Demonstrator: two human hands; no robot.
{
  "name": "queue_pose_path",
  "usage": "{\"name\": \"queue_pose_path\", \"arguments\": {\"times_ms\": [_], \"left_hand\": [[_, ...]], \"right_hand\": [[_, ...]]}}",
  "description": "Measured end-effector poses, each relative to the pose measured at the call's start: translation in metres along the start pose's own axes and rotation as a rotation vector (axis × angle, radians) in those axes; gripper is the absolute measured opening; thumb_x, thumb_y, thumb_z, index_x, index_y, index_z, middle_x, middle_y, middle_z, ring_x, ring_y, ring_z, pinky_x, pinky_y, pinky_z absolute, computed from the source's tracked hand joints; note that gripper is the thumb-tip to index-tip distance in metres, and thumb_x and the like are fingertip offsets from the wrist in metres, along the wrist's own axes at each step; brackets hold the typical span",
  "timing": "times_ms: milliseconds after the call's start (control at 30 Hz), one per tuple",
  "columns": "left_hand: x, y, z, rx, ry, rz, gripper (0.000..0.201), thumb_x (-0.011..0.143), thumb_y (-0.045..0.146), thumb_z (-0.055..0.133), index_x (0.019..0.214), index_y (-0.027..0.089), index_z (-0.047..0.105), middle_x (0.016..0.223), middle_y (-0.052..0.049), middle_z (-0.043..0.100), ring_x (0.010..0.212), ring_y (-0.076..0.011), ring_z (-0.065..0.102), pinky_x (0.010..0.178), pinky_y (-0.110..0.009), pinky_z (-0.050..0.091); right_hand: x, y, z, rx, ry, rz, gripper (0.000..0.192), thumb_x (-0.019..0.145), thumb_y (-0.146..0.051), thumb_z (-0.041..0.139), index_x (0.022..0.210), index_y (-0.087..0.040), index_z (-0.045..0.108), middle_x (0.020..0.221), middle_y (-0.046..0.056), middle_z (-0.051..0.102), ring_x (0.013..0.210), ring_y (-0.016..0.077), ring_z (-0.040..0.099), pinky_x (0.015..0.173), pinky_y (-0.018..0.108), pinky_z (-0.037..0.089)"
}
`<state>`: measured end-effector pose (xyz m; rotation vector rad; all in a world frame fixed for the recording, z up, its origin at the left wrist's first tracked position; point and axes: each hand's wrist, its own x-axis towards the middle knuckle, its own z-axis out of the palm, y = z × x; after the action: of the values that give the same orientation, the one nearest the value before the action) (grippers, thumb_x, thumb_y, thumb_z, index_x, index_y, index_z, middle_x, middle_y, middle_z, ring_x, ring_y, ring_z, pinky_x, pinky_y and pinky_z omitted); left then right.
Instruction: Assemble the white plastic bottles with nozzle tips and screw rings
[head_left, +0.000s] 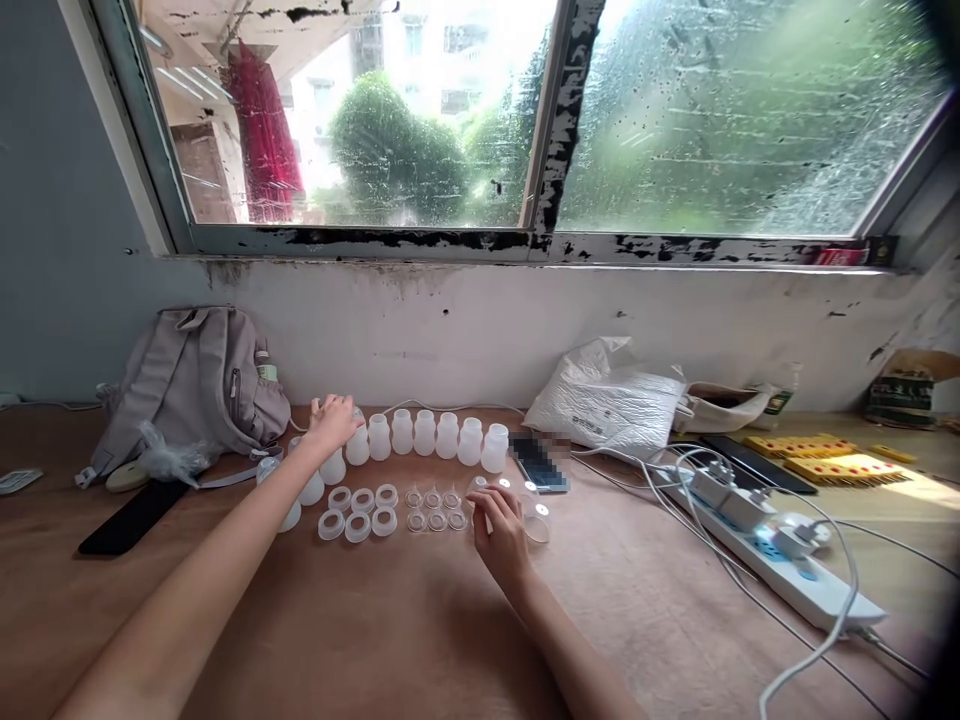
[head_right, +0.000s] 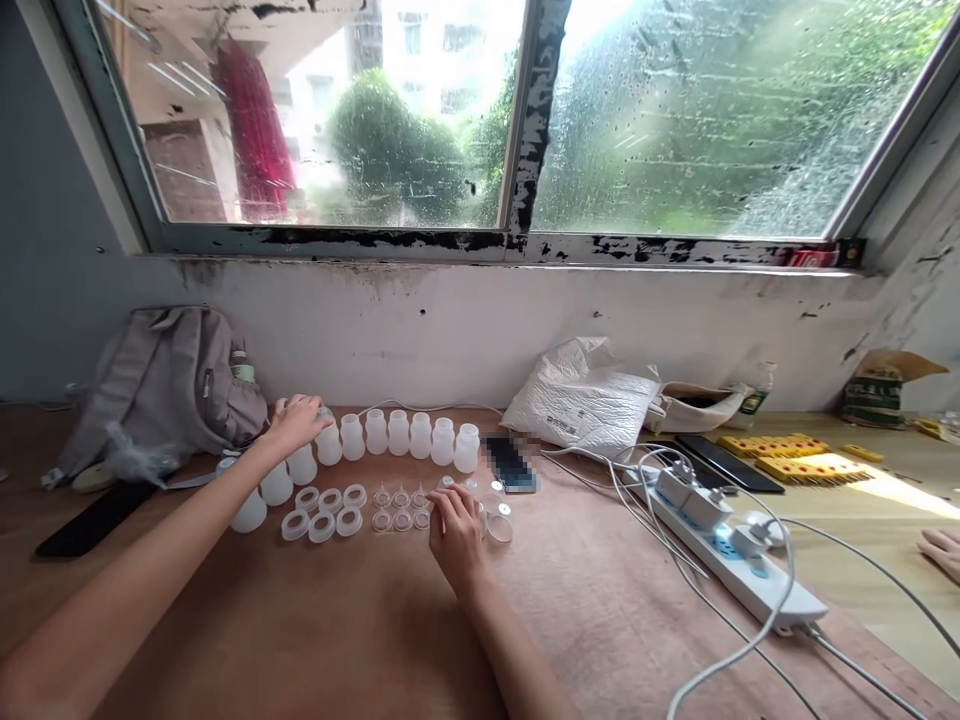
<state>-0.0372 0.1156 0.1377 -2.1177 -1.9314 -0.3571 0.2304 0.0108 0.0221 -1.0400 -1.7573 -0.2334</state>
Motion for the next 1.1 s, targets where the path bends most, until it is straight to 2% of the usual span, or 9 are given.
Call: {"name": "queue_pose_path", "arguments": {"times_ms": [100, 267, 367, 567, 733, 800, 900, 1000, 1100], "left_hand": [[-0.014, 0.007, -0.014, -0.124, 0.138, -0.031, 0.032, 0.076, 0.041, 0.045, 0.097, 0.017, 0.051, 0.091, -0.009, 0.060, 0.090, -0.0244, 0.053, 0.077, -0.035, 0.039], [-0.060, 0.026, -0.019, -0.485, 0.562, -0.021, 0.031, 0.077, 0.039, 0.045, 0.100, 0.019, 0.047, 0.095, -0.005, 0.057, 0.088, -0.0199, 0.052, 0.080, -0.030, 0.040], [-0.097, 0.043, -0.006, -0.663, 0.618, 0.004, 0.030, 0.078, 0.035, 0.045, 0.104, 0.019, 0.046, 0.100, -0.005, 0.055, 0.090, -0.0185, 0.051, 0.082, -0.031, 0.040], [-0.156, 0.076, 0.035, -0.880, 0.412, 0.119, 0.028, 0.079, 0.030, 0.043, 0.104, 0.020, 0.046, 0.101, -0.007, 0.052, 0.096, -0.0200, 0.049, 0.085, -0.033, 0.039], [-0.173, 0.089, 0.057, -1.205, 0.179, 0.064, 0.047, 0.078, 0.031, 0.047, 0.119, 0.020, 0.028, 0.111, -0.009, 0.046, 0.099, -0.0205, 0.049, 0.084, -0.034, 0.039], [-0.174, 0.092, 0.060, -1.292, 0.018, 0.065, 0.054, 0.073, 0.031, 0.054, 0.119, 0.021, 0.027, 0.104, -0.008, 0.050, 0.088, -0.0195, 0.053, 0.076, -0.031, 0.042], [-0.175, 0.096, 0.056, -1.302, -0.215, 0.137, 0.044, 0.067, 0.030, 0.060, 0.106, 0.021, 0.042, 0.084, -0.004, 0.057, 0.071, -0.0174, 0.054, 0.064, -0.028, 0.042], [-0.176, 0.100, 0.048, -1.401, -0.340, 0.152, 0.035, 0.067, 0.026, 0.059, 0.099, 0.019, 0.047, 0.078, -0.002, 0.058, 0.065, -0.0155, 0.052, 0.058, -0.025, 0.039], [-0.176, 0.104, 0.043, -1.597, -0.470, 0.106, 0.036, 0.063, 0.020, 0.061, 0.096, 0.015, 0.050, 0.076, -0.002, 0.058, 0.066, -0.0149, 0.051, 0.058, -0.023, 0.038]], "right_hand": [[0.001, -0.004, -0.003, 0.093, 0.074, 0.040, 0.021, 0.078, -0.009, 0.041, 0.090, -0.020, 0.054, 0.081, 0.004, 0.060, 0.087, 0.0184, 0.051, 0.077, 0.033, 0.042], [0.000, -0.010, -0.005, 0.135, 0.081, 0.120, 0.019, 0.079, -0.011, 0.041, 0.090, -0.021, 0.054, 0.083, 0.005, 0.060, 0.084, 0.0187, 0.053, 0.074, 0.034, 0.044], [-0.002, -0.013, -0.004, 0.154, 0.066, 0.148, 0.019, 0.079, -0.013, 0.040, 0.090, -0.021, 0.054, 0.082, 0.006, 0.060, 0.082, 0.0188, 0.054, 0.073, 0.034, 0.045], [-0.008, -0.027, -0.001, 0.255, -0.008, 0.132, 0.021, 0.080, -0.012, 0.039, 0.093, -0.021, 0.053, 0.080, 0.005, 0.059, 0.078, 0.0176, 0.055, 0.071, 0.033, 0.045], [-0.014, -0.043, -0.002, 0.355, -0.103, 0.105, 0.026, 0.081, -0.012, 0.039, 0.103, -0.021, 0.048, 0.090, 0.006, 0.059, 0.085, 0.0179, 0.055, 0.074, 0.033, 0.045], [-0.015, -0.050, -0.004, 0.384, -0.143, 0.111, 0.032, 0.081, -0.013, 0.040, 0.112, -0.021, 0.043, 0.102, 0.008, 0.056, 0.096, 0.0194, 0.053, 0.081, 0.035, 0.043], [-0.015, -0.059, -0.006, 0.437, -0.224, 0.161, 0.045, 0.080, -0.019, 0.045, 0.123, -0.020, 0.032, 0.113, 0.010, 0.051, 0.103, 0.0218, 0.050, 0.085, 0.037, 0.042], [-0.012, -0.066, -0.005, 0.540, -0.238, 0.305, 0.047, 0.078, -0.024, 0.049, 0.123, -0.022, 0.034, 0.109, 0.009, 0.053, 0.096, 0.0212, 0.053, 0.078, 0.034, 0.046], [-0.007, -0.070, -0.004, 0.681, -0.206, 0.542, 0.039, 0.079, -0.028, 0.050, 0.116, -0.025, 0.040, 0.096, 0.005, 0.057, 0.086, 0.0182, 0.056, 0.069, 0.030, 0.047]]}}
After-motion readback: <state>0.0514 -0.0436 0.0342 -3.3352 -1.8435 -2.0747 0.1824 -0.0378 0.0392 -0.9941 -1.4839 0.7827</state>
